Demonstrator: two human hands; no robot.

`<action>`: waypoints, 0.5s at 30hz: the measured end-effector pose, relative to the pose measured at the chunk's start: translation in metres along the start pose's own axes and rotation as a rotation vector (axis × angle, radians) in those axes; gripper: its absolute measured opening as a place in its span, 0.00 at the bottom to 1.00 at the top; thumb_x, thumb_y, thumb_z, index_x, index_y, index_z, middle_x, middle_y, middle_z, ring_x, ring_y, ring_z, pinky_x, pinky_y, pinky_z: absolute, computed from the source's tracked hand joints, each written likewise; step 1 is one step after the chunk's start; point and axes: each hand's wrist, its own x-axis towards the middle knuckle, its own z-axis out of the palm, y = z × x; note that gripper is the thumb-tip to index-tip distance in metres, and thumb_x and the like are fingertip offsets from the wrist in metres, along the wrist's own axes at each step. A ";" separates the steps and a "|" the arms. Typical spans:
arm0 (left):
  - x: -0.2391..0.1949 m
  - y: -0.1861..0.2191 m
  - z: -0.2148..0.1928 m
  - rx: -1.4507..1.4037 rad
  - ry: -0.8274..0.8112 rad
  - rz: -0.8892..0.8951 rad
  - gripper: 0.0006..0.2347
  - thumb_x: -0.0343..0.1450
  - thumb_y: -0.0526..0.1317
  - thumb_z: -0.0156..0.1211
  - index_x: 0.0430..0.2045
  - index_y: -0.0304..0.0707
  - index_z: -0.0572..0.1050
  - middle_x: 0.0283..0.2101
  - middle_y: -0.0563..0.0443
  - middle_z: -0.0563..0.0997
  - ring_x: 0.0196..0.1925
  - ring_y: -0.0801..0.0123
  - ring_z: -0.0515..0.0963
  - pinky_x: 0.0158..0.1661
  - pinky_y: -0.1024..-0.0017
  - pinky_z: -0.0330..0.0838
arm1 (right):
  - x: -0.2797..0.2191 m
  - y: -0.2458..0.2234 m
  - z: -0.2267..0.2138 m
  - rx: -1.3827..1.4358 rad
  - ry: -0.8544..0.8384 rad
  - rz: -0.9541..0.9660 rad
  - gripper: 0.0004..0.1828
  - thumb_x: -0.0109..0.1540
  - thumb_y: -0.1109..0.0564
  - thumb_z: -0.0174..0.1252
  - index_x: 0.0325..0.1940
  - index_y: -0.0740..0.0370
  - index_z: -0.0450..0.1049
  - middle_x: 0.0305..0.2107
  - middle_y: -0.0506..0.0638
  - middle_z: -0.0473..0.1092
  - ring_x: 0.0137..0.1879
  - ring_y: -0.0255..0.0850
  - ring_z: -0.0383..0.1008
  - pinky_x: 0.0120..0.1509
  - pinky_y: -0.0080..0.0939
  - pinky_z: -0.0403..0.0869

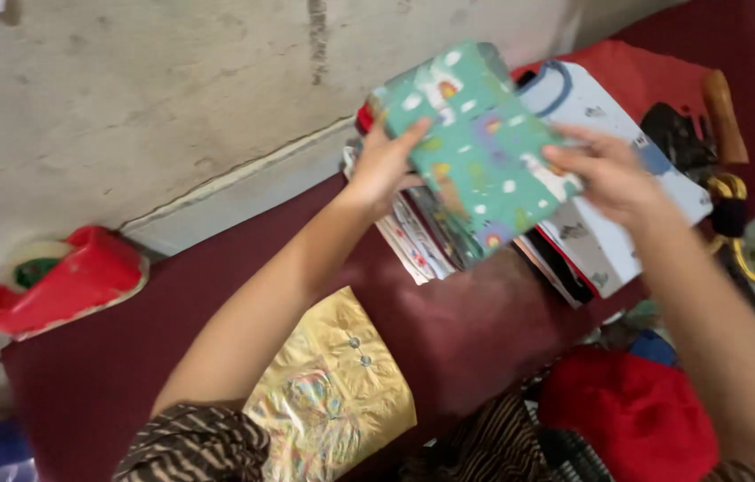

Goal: Folding various laundry items and placing them into neat stacks.

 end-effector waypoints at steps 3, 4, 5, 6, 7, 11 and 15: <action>0.000 0.014 0.003 0.055 0.044 -0.041 0.24 0.71 0.46 0.60 0.60 0.40 0.63 0.57 0.44 0.78 0.55 0.53 0.83 0.47 0.46 0.80 | -0.008 -0.012 0.018 0.082 0.026 0.048 0.30 0.61 0.58 0.66 0.66 0.69 0.71 0.47 0.51 0.77 0.49 0.36 0.79 0.57 0.38 0.77; 0.004 0.019 0.004 0.054 0.041 -0.044 0.24 0.71 0.46 0.60 0.60 0.40 0.63 0.57 0.44 0.78 0.55 0.53 0.83 0.47 0.46 0.80 | -0.007 -0.013 0.013 0.082 0.030 0.049 0.30 0.61 0.58 0.66 0.66 0.69 0.71 0.47 0.51 0.77 0.49 0.36 0.79 0.57 0.38 0.77; 0.008 0.023 0.006 0.079 0.042 -0.037 0.22 0.72 0.46 0.59 0.59 0.40 0.64 0.56 0.44 0.79 0.54 0.54 0.83 0.46 0.47 0.81 | -0.006 -0.013 0.009 0.060 0.004 0.030 0.29 0.61 0.59 0.65 0.67 0.67 0.71 0.44 0.51 0.77 0.47 0.35 0.78 0.54 0.37 0.77; 0.008 0.025 0.005 0.104 0.048 -0.040 0.21 0.72 0.46 0.59 0.58 0.39 0.65 0.56 0.44 0.80 0.54 0.55 0.83 0.45 0.48 0.81 | -0.009 -0.010 0.005 0.040 -0.023 0.022 0.29 0.62 0.59 0.65 0.67 0.66 0.71 0.42 0.50 0.77 0.45 0.35 0.77 0.51 0.37 0.76; 0.005 0.025 0.005 0.102 0.050 -0.052 0.21 0.72 0.46 0.59 0.58 0.39 0.65 0.56 0.44 0.80 0.54 0.55 0.83 0.45 0.48 0.81 | -0.013 -0.009 0.007 0.042 -0.021 0.034 0.29 0.62 0.59 0.65 0.67 0.66 0.71 0.42 0.50 0.77 0.45 0.35 0.77 0.51 0.37 0.76; 0.003 0.031 0.007 0.238 0.031 -0.042 0.21 0.73 0.47 0.58 0.58 0.38 0.66 0.55 0.45 0.80 0.55 0.58 0.82 0.43 0.52 0.81 | -0.015 -0.016 0.006 -0.074 -0.016 -0.024 0.27 0.63 0.62 0.63 0.68 0.65 0.71 0.40 0.50 0.77 0.44 0.33 0.76 0.50 0.36 0.75; 0.005 0.028 0.006 0.292 -0.002 -0.011 0.21 0.73 0.47 0.57 0.59 0.39 0.66 0.55 0.47 0.80 0.55 0.60 0.83 0.43 0.56 0.81 | -0.015 -0.022 0.001 -0.104 -0.028 -0.056 0.27 0.63 0.64 0.62 0.68 0.64 0.71 0.42 0.50 0.78 0.45 0.33 0.76 0.52 0.35 0.75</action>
